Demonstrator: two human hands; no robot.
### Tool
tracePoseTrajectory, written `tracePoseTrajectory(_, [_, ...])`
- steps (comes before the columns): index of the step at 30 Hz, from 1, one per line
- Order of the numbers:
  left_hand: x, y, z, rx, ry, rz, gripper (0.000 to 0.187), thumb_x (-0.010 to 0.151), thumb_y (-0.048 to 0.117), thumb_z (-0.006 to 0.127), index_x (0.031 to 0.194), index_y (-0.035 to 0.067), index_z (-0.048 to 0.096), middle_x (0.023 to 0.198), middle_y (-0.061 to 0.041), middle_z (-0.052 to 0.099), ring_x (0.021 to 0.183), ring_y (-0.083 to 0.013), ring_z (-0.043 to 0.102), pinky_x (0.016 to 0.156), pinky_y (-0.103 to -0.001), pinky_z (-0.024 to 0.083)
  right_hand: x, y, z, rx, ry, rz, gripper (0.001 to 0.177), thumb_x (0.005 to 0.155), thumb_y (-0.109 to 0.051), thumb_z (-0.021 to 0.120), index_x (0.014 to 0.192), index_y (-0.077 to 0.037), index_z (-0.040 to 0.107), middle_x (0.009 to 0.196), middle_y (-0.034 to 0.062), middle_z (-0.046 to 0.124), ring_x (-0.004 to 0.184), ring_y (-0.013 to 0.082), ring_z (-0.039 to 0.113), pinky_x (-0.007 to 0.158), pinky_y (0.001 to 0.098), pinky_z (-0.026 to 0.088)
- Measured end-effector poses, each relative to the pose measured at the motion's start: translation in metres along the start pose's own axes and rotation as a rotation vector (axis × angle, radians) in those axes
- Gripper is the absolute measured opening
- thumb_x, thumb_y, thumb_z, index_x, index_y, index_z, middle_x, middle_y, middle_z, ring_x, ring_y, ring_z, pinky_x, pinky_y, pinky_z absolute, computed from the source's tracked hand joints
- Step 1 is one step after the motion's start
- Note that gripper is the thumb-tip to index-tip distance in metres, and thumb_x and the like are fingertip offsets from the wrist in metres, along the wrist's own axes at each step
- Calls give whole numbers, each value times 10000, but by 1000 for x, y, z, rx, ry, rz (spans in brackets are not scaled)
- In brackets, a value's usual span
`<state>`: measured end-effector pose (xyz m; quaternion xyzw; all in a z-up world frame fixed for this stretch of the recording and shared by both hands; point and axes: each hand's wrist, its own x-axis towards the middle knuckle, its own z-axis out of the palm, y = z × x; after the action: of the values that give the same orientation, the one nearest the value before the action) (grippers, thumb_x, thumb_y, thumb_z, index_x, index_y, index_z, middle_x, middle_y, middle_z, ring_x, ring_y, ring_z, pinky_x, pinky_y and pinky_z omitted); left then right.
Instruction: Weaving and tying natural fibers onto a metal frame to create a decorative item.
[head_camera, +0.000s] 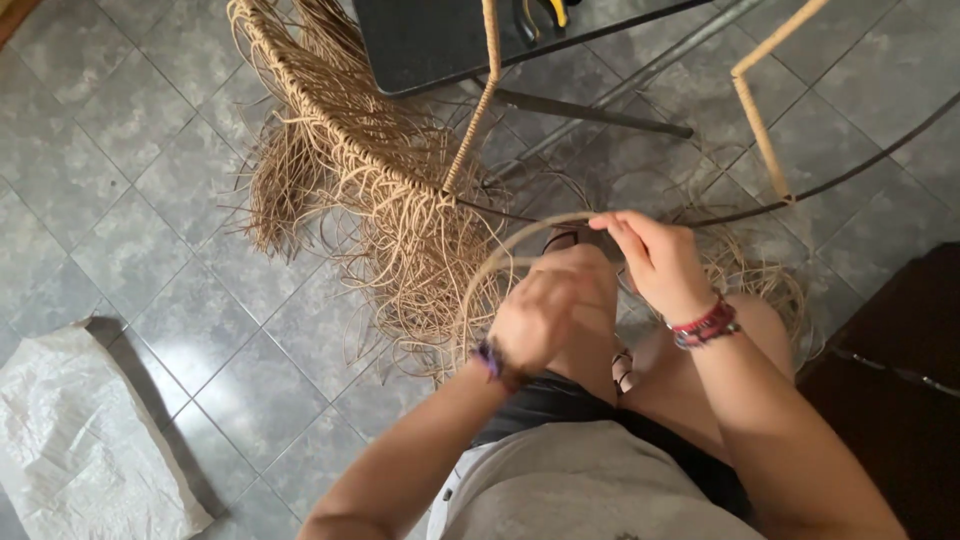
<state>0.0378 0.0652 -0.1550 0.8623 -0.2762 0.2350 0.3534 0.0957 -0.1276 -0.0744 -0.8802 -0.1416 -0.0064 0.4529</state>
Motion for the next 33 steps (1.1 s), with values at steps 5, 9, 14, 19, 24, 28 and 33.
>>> tracePoseTrajectory(5, [-6, -18, 21, 0, -387, -546, 199, 1014, 341, 515, 1180, 332, 626, 1048, -34, 718, 801, -390, 738, 721, -504, 613, 18, 32, 23, -305, 136, -16, 163, 1076, -249, 619, 1127, -194, 763, 618, -41, 659, 628, 165, 703, 622, 284, 572])
tracePoseTrajectory(9, [5, -21, 24, -94, 52, -400, 153, 920, 179, 636, 1032, 239, 722, 1032, -13, 594, 916, -290, 645, 816, -404, 561, 17, 27, 27, -475, 244, -81, 161, 1075, -284, 662, 1146, -201, 780, 934, -5, 790, 846, 201, 760, 722, 302, 599])
tracePoseTrajectory(14, [8, -31, 33, -136, 109, -392, 346, 964, 78, 568, 1282, 151, 683, 1015, -91, 635, 929, -349, 670, 834, -437, 564, 14, 30, 29, -402, 168, -5, 280, 1060, -198, 586, 1311, -255, 696, 958, 74, 779, 855, 325, 737, 708, 458, 602])
tracePoseTrajectory(19, [-18, -56, 82, 22, -59, -301, 666, 973, 155, 614, 1599, 216, 397, 1279, -173, 637, 916, -401, 717, 782, -473, 614, 15, 43, 44, -832, 18, 183, 137, 1006, -429, 595, 1060, -438, 720, 704, -30, 732, 662, 285, 746, 625, 416, 623])
tracePoseTrajectory(24, [-19, -59, 111, -159, -75, -873, 173, 914, 339, 718, 1023, 207, 688, 788, -18, 636, 791, -340, 715, 682, -440, 581, -1, 2, 43, -473, 210, -62, 527, 937, -166, 732, 1445, -114, 598, 795, 118, 718, 741, 305, 724, 659, 434, 586])
tracePoseTrajectory(28, [-65, -23, 108, -458, -47, -877, 168, 926, 204, 716, 957, 41, 734, 768, -196, 705, 760, -402, 714, 653, -442, 545, -56, 10, 55, 90, 209, 95, 468, 976, -5, 621, 1428, 31, 506, 1022, 214, 739, 860, 357, 738, 744, 467, 585])
tracePoseTrajectory(33, [-19, 25, -12, -23, -367, -131, 182, 949, 433, 616, 915, 275, 700, 1007, 20, 581, 1004, -252, 600, 777, -356, 534, -63, -13, 33, 352, 38, 327, 247, 1044, -176, 586, 1111, -29, 772, 975, 141, 801, 984, 174, 700, 856, 395, 577])
